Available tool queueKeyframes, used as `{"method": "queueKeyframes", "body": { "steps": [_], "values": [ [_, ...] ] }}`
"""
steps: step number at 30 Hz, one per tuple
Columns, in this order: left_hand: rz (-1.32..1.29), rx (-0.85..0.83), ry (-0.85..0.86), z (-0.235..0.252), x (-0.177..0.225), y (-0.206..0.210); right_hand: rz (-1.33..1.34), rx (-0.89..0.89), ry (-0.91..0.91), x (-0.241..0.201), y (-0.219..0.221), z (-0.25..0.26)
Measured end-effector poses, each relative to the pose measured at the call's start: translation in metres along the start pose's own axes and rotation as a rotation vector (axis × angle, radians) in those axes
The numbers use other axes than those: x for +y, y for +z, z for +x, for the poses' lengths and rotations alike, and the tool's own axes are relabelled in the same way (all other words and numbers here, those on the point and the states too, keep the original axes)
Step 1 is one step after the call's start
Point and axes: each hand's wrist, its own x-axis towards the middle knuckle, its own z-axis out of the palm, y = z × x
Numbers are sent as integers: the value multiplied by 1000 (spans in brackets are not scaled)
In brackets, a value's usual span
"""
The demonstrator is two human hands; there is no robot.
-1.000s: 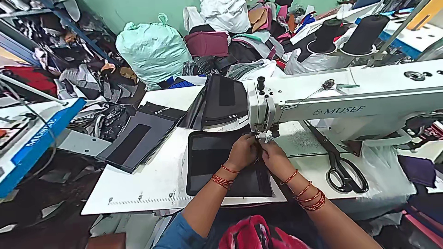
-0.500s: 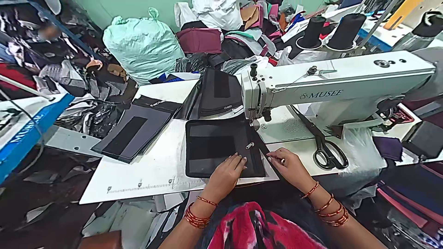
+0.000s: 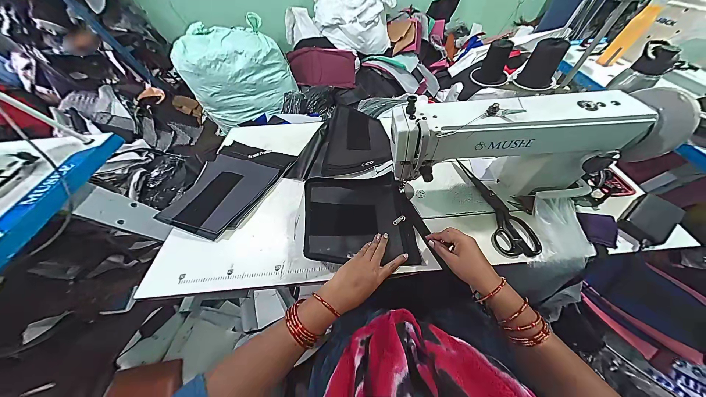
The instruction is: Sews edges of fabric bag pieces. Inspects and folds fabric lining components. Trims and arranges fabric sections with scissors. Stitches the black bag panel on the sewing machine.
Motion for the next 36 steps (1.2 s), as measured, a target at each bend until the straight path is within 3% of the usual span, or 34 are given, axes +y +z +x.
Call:
{"method": "queueKeyframes", "body": {
  "steps": [4, 7, 10, 14, 18, 21, 27, 33, 36],
  "values": [
    [-28, -169, -7, -2, -7, -17, 2, -9, -7, -1, -2, -4],
    [-62, -189, 9, -2, -15, -26, 31, -12, 22, 2, -4, -5],
    [-89, -70, 73, -8, -25, -25, 101, -57, 123, 0, -8, -4],
    [-5, 276, 177, -17, -40, -15, 180, -112, 247, -7, -6, 2],
    [-211, 448, 31, -16, -42, -35, 329, -153, 327, -13, 2, 12],
    [-312, 501, -54, -12, -42, -48, 586, -184, 393, -20, 8, 22],
    [-493, 438, -206, -11, -39, -56, 976, -233, 554, -25, 14, 42],
    [-497, 354, -195, -15, -38, -54, 719, -219, 413, -23, 39, 7],
    [-461, 291, -157, -16, -36, -59, 781, -301, 448, -25, 49, -35]
  ]
}}
